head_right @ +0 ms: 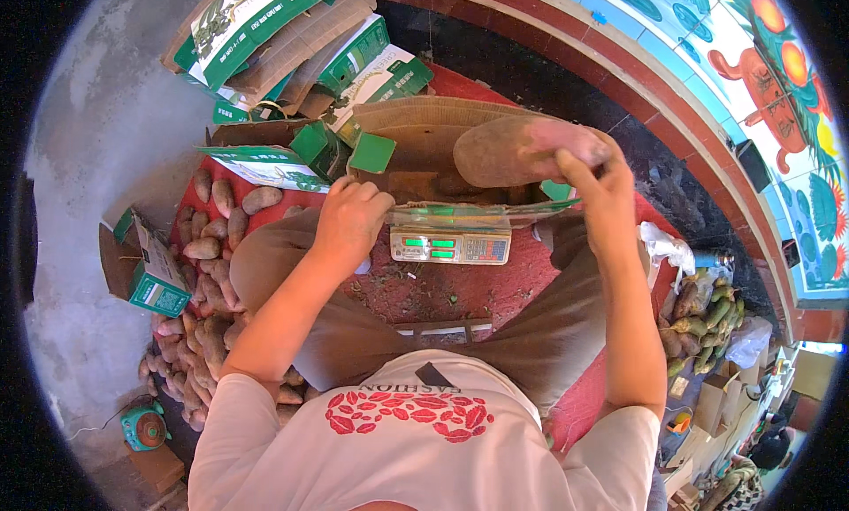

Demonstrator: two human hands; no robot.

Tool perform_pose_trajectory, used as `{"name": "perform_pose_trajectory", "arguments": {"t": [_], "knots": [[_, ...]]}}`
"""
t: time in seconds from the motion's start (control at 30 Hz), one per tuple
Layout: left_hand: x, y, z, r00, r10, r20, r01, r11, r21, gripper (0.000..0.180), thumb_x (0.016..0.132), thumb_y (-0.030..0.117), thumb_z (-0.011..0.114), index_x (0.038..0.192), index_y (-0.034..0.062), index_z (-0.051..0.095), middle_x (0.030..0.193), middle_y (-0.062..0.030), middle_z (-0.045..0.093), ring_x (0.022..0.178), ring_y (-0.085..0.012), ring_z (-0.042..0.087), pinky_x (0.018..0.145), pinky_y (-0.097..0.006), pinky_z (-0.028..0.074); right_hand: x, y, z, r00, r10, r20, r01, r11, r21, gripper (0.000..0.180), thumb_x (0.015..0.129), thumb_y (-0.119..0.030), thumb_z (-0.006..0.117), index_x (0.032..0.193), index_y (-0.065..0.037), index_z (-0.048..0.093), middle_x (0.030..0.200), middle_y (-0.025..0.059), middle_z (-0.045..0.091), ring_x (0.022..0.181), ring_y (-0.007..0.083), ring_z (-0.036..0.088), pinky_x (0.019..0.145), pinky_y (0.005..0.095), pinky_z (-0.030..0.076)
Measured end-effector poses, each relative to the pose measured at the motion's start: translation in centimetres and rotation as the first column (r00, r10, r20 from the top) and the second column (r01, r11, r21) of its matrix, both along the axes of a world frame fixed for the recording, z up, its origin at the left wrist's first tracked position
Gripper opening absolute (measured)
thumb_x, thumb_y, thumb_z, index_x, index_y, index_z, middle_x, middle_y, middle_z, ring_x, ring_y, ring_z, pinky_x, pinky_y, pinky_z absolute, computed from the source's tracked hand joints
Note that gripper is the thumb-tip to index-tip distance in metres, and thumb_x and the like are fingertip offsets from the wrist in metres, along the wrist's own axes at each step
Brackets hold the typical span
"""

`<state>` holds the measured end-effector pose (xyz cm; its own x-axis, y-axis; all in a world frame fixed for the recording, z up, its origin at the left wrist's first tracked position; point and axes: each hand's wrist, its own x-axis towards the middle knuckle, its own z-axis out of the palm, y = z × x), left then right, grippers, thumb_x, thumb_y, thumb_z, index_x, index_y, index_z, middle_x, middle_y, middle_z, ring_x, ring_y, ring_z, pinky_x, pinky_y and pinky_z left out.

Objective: Packing sweet potatoes into boxes and weighing them for shipment.

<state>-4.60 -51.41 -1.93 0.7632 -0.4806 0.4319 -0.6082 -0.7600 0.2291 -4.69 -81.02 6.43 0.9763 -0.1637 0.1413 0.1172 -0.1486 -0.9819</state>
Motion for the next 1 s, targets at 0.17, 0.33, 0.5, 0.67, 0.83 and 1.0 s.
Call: {"name": "perform_pose_trajectory", "arguments": {"t": [0.17,0.33,0.5,0.67,0.83,1.0], "knots": [[-0.5,-0.2,0.8,0.997,-0.026,-0.072,0.028,0.999,0.025,0.009,0.067,0.003,0.057,0.074,0.0071,0.058,0.071,-0.0072,0.051,0.075,-0.0259,0.054,0.073,-0.038,0.041,5.4,0.8,-5.3,0.993,0.081,-0.082,-0.105,0.933,-0.345,0.045,0.075,-0.017,0.068,0.11,0.006,0.052,0.095,0.0142,0.062,0.086,0.0196,0.06,0.076,0.0309,0.047],[-0.2,-0.1,0.8,0.991,0.006,-0.135,-0.008,1.0,-0.009,0.008,0.067,0.003,0.056,0.074,0.0069,0.058,0.073,-0.0075,0.053,0.075,-0.0271,0.054,0.07,-0.038,0.042,9.3,5.6,-7.9,0.944,0.189,-0.272,-0.328,0.651,-0.685,0.041,0.071,-0.02,0.071,0.099,0.006,0.055,0.084,0.0198,0.062,0.079,0.0275,0.061,0.071,0.0355,0.047],[0.1,-0.4,0.6,0.983,0.018,-0.182,-0.028,0.998,-0.05,0.009,0.068,0.003,0.056,0.075,0.0069,0.058,0.075,-0.0079,0.054,0.076,-0.0281,0.054,0.067,-0.038,0.043,11.9,6.6,-14.0,0.847,0.182,-0.5,-0.413,0.817,-0.402,0.033,0.074,-0.017,0.067,0.095,0.005,0.056,0.081,0.0172,0.061,0.075,0.0262,0.062,0.065,0.0349,0.049],[0.0,-0.2,0.7,0.982,0.029,-0.184,-0.038,0.998,-0.047,0.007,0.068,0.003,0.055,0.074,0.0072,0.057,0.073,-0.008,0.053,0.074,-0.028,0.053,0.066,-0.039,0.042,12.5,5.7,-13.3,0.855,0.189,-0.483,-0.494,0.579,-0.649,0.02,0.082,-0.015,0.057,0.09,0.003,0.058,0.074,0.0134,0.061,0.063,0.0213,0.062,0.059,0.0329,0.05],[0.7,-0.6,0.4,0.996,0.043,-0.077,-0.046,0.998,-0.035,0.003,0.07,0.009,0.05,0.069,0.0087,0.053,0.07,-0.007,0.05,0.073,-0.0252,0.053,0.066,-0.037,0.04,7.6,4.9,-8.4,0.893,0.354,-0.278,-0.428,0.476,-0.768,0.017,0.083,-0.014,0.055,0.084,0.003,0.058,0.076,0.0166,0.062,0.068,0.0251,0.063,0.063,0.0339,0.048],[1.0,-0.5,-0.3,0.999,0.048,-0.023,-0.049,0.998,-0.043,0.007,0.069,0.004,0.058,0.075,0.0081,0.057,0.072,-0.0064,0.054,0.075,-0.0266,0.055,0.07,-0.038,0.041,1.3,4.3,-4.9,0.937,0.324,-0.128,-0.312,0.616,-0.723,0.015,0.082,-0.013,0.056,0.084,0.002,0.059,0.088,0.0193,0.062,0.084,0.0358,0.059,0.071,0.0402,0.047]]}}
